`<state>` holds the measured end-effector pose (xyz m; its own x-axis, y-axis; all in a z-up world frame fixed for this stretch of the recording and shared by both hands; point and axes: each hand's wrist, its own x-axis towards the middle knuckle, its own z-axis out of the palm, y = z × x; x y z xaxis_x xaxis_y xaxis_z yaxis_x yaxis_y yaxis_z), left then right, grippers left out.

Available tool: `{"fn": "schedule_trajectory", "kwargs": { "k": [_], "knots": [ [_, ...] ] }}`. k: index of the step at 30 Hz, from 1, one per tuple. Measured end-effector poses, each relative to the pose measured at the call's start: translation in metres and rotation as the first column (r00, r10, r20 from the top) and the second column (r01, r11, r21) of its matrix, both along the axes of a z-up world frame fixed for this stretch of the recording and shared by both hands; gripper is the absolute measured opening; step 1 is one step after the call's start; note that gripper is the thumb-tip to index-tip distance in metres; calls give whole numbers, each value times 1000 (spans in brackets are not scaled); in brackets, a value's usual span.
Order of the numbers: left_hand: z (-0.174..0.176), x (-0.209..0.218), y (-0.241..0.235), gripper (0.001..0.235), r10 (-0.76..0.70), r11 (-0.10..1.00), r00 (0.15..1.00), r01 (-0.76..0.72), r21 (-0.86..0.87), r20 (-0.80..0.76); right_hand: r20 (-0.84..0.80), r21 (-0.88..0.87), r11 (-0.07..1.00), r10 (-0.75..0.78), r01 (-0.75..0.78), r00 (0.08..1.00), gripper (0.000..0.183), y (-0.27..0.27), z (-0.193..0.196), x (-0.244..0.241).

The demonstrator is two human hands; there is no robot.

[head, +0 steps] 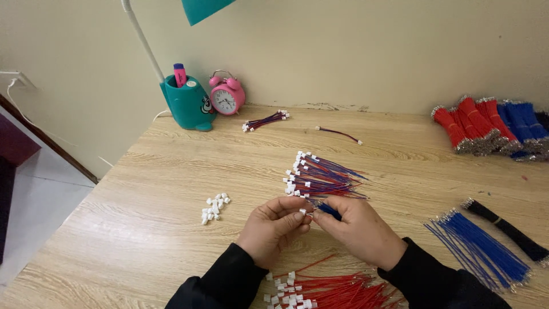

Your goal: Assembling small electronic wire connectors by hand and using a small tool

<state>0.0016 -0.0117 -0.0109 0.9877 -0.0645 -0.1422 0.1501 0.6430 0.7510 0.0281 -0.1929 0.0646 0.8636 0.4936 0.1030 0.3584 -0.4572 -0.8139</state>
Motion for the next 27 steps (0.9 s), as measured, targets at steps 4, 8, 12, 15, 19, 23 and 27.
{"fn": "schedule_trajectory", "kwargs": {
  "k": [4, 8, 12, 15, 19, 23, 27],
  "knots": [
    [-1, 0, -1, 20, -33, 986, 993, 15, 167, 110, 59, -22, 1000, 1, 0, 998, 19, -1, -9, 3],
    [0, -1, -4, 20, 0, 974, 993, -28, 226, 122, 9, -14, 1000, -8, 8, 1000, 17, 0, -6, 1],
    [1, -1, -6, 19, 21, 954, 990, -61, 293, 137, 40, -16, 999, 32, -31, 999, 22, -1, -8, 4],
    [1, 5, -5, 19, 33, 914, 985, -98, 393, 169, 200, 79, 983, 147, -165, 969, 30, -2, -25, 17],
    [-17, 25, 8, 26, 113, 926, 981, -160, 341, 155, -227, 87, 982, -142, 165, 963, 24, -12, -12, 21],
    [-26, 36, 22, 26, 163, 865, 970, -228, 447, 178, 50, -159, 937, -305, 310, 951, 29, -40, -7, 45],
    [-5, 18, 26, 44, -12, 610, 930, -285, 739, 368, 91, -16, 955, -293, 295, 952, 41, -56, -29, 78]
  ]
}}
